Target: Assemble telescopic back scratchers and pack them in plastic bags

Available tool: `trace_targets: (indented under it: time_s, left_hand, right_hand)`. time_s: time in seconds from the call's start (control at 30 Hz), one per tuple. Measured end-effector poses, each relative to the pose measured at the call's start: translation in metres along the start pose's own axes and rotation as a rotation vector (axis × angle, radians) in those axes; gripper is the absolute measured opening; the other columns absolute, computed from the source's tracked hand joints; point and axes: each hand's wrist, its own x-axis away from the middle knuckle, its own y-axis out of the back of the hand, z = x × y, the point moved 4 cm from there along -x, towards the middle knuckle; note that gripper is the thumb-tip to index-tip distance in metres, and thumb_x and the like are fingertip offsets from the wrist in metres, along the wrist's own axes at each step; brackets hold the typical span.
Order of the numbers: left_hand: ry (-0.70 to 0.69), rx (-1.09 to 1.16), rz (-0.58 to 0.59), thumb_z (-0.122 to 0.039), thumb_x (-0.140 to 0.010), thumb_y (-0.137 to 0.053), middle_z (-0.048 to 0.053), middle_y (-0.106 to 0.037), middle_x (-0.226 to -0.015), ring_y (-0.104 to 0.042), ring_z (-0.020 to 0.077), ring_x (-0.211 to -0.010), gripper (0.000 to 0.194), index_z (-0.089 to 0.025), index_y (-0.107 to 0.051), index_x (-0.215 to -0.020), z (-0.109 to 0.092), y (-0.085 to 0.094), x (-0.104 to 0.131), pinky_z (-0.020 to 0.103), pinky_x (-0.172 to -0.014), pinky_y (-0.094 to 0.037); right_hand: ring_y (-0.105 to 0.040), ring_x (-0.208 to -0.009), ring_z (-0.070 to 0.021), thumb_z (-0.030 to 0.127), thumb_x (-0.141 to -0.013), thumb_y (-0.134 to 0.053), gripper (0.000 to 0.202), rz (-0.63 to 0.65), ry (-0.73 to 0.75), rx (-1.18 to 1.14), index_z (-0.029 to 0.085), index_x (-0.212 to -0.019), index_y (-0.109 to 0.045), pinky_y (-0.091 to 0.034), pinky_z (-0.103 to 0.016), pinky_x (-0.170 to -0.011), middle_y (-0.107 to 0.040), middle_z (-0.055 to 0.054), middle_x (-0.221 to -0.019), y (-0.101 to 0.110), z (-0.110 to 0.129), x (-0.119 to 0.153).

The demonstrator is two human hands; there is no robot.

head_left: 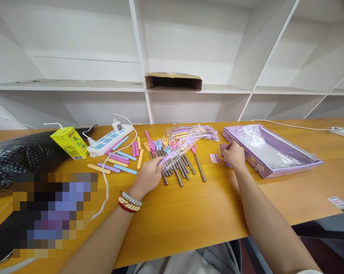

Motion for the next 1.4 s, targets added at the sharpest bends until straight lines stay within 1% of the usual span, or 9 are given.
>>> trace_targets:
  time_s: [0.1, 0.2, 0.3, 0.43, 0.6, 0.73, 0.93, 1.13, 1.4]
  left_hand:
    - [-0.042, -0.059, -0.018, -0.024, -0.086, -0.037, 0.006, -0.066, -0.099, -0.06, 0.0208, -0.09, 0.032, -0.017, -0.058, -0.11, 0.002, -0.002, 0.0, 0.033, -0.081, -0.046]
    - [-0.087, -0.105, -0.035, -0.023, -0.087, -0.035, 0.006, -0.066, -0.102, -0.06, 0.0211, -0.093, 0.032, -0.017, -0.058, -0.109, 0.003, -0.005, 0.002, 0.034, -0.083, -0.046]
    - [-0.127, -0.129, -0.037, -0.025, -0.088, -0.034, 0.006, -0.065, -0.104, -0.06, 0.0212, -0.093, 0.033, -0.018, -0.057, -0.11, 0.001, -0.007, 0.004, 0.034, -0.083, -0.046]
    - [-0.161, -0.128, -0.002, -0.025, -0.088, -0.033, 0.005, -0.065, -0.105, -0.06, 0.0217, -0.094, 0.032, -0.019, -0.057, -0.109, -0.005, -0.007, 0.005, 0.035, -0.083, -0.046]
    - [-0.205, -0.112, 0.029, -0.023, -0.089, -0.033, 0.006, -0.065, -0.105, -0.06, 0.021, -0.094, 0.032, -0.019, -0.057, -0.11, -0.012, -0.004, 0.008, 0.035, -0.083, -0.046]
    - [-0.196, -0.107, 0.041, -0.021, -0.088, -0.033, 0.006, -0.064, -0.105, -0.06, 0.0209, -0.094, 0.032, -0.018, -0.057, -0.11, -0.015, -0.003, 0.009, 0.035, -0.082, -0.046]
    - [-0.189, -0.102, 0.06, -0.02, -0.087, -0.034, 0.006, -0.064, -0.104, -0.059, 0.0214, -0.094, 0.032, -0.018, -0.056, -0.11, -0.013, -0.004, 0.009, 0.037, -0.084, -0.046]
    - [-0.197, -0.104, 0.041, -0.02, -0.087, -0.034, 0.006, -0.064, -0.105, -0.059, 0.021, -0.094, 0.032, -0.019, -0.056, -0.109, -0.01, -0.005, 0.008, 0.036, -0.083, -0.046]
    - [-0.191, -0.065, 0.032, -0.023, -0.089, -0.032, 0.005, -0.064, -0.104, -0.059, 0.0203, -0.093, 0.033, -0.02, -0.056, -0.111, -0.009, -0.002, 0.008, 0.036, -0.082, -0.045]
  right_hand:
    - [-0.058, -0.069, -0.0179, 0.035, -0.076, -0.051, 0.019, -0.142, 0.224, -0.162, 0.018, -0.082, -0.056, -0.043, -0.03, -0.067, -0.062, -0.006, -0.075, 0.0, 0.032, 0.015]
    - [-0.055, -0.074, -0.0169, 0.031, -0.08, -0.048, 0.014, -0.173, 0.493, -0.298, 0.019, -0.076, -0.053, -0.044, -0.03, -0.07, -0.059, -0.005, -0.076, -0.005, 0.06, 0.035]
    - [-0.054, -0.092, -0.0198, 0.027, -0.079, -0.05, 0.008, -0.198, 0.594, -0.365, 0.019, -0.077, -0.053, -0.044, -0.033, -0.079, -0.056, -0.008, -0.093, -0.012, 0.07, 0.047]
    - [-0.049, -0.108, -0.0228, 0.026, -0.078, -0.049, 0.007, -0.174, 0.51, -0.362, 0.019, -0.079, -0.05, -0.042, -0.038, -0.087, -0.051, -0.013, -0.112, -0.02, 0.065, 0.047]
    - [-0.054, -0.105, -0.0205, 0.025, -0.081, -0.044, 0.008, -0.008, 0.381, -0.359, 0.02, -0.086, -0.045, -0.043, -0.035, -0.086, -0.056, -0.013, -0.116, -0.03, 0.059, 0.043]
    - [-0.055, -0.103, -0.0196, 0.025, -0.08, -0.045, 0.007, -0.009, 0.373, -0.344, 0.02, -0.085, -0.043, -0.043, -0.032, -0.084, -0.057, -0.012, -0.116, -0.031, 0.056, 0.042]
    - [-0.058, -0.09, -0.0175, 0.025, -0.081, -0.041, 0.008, -0.045, 0.301, -0.292, 0.019, -0.086, -0.043, -0.043, -0.028, -0.075, -0.06, -0.011, -0.108, -0.025, 0.053, 0.039]
    - [-0.056, -0.073, -0.0163, 0.028, -0.082, -0.041, 0.01, -0.094, 0.164, -0.216, 0.019, -0.086, -0.043, -0.04, -0.026, -0.067, -0.061, -0.007, -0.086, -0.013, 0.053, 0.04]
    - [-0.056, -0.066, -0.0143, 0.036, -0.082, -0.041, 0.017, -0.132, 0.024, -0.442, 0.02, -0.088, -0.04, -0.04, -0.024, -0.063, -0.06, -0.003, -0.078, -0.015, 0.042, 0.031]
